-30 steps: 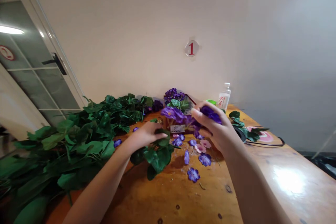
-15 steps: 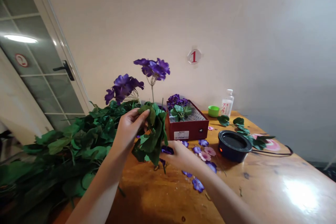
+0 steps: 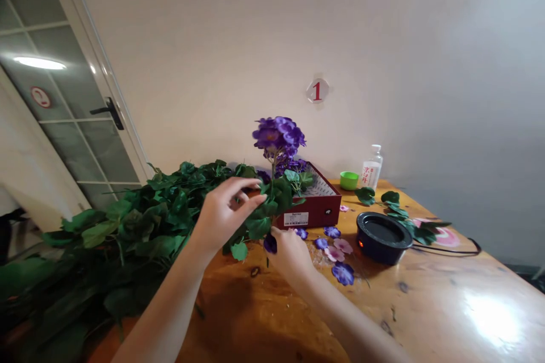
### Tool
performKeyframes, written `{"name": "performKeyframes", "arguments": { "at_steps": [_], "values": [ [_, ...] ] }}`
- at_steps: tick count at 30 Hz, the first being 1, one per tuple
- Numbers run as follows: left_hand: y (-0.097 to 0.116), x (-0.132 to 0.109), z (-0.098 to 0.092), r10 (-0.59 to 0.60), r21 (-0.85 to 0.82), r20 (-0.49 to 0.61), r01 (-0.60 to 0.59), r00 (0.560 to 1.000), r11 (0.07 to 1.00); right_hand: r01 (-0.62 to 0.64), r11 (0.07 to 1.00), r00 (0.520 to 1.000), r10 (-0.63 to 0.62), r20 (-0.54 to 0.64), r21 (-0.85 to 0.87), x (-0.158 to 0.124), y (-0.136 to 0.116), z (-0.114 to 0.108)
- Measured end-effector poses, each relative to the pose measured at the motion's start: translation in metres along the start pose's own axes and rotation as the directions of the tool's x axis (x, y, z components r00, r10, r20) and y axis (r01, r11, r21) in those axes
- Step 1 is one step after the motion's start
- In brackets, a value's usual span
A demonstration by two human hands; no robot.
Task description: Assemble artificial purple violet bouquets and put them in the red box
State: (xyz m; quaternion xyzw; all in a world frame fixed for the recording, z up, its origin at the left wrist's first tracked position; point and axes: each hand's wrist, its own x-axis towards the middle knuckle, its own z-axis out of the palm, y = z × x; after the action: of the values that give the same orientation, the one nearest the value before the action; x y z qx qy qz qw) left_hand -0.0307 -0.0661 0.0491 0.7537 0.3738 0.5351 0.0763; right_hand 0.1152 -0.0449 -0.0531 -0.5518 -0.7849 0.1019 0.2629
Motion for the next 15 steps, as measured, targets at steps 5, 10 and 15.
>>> {"name": "performKeyframes", "arguments": {
  "at_steps": [5,10,15],
  "values": [
    [-0.011,0.0,0.017,0.045,0.081,0.102,-0.054,0.994,0.995,-0.011,0.994,0.998,0.018,0.066,-0.105,-0.003,-0.002,0.003],
    [-0.011,-0.001,0.018,0.064,0.07,0.119,-0.073,0.991,0.995,0.02,0.992,0.99,-0.003,0.138,-0.126,-0.001,-0.002,0.004],
    [-0.011,-0.002,0.015,-0.019,0.055,0.185,0.009,0.982,0.998,0.151,0.989,0.921,-0.136,0.364,-0.012,-0.003,0.02,-0.057]
  ]
}}
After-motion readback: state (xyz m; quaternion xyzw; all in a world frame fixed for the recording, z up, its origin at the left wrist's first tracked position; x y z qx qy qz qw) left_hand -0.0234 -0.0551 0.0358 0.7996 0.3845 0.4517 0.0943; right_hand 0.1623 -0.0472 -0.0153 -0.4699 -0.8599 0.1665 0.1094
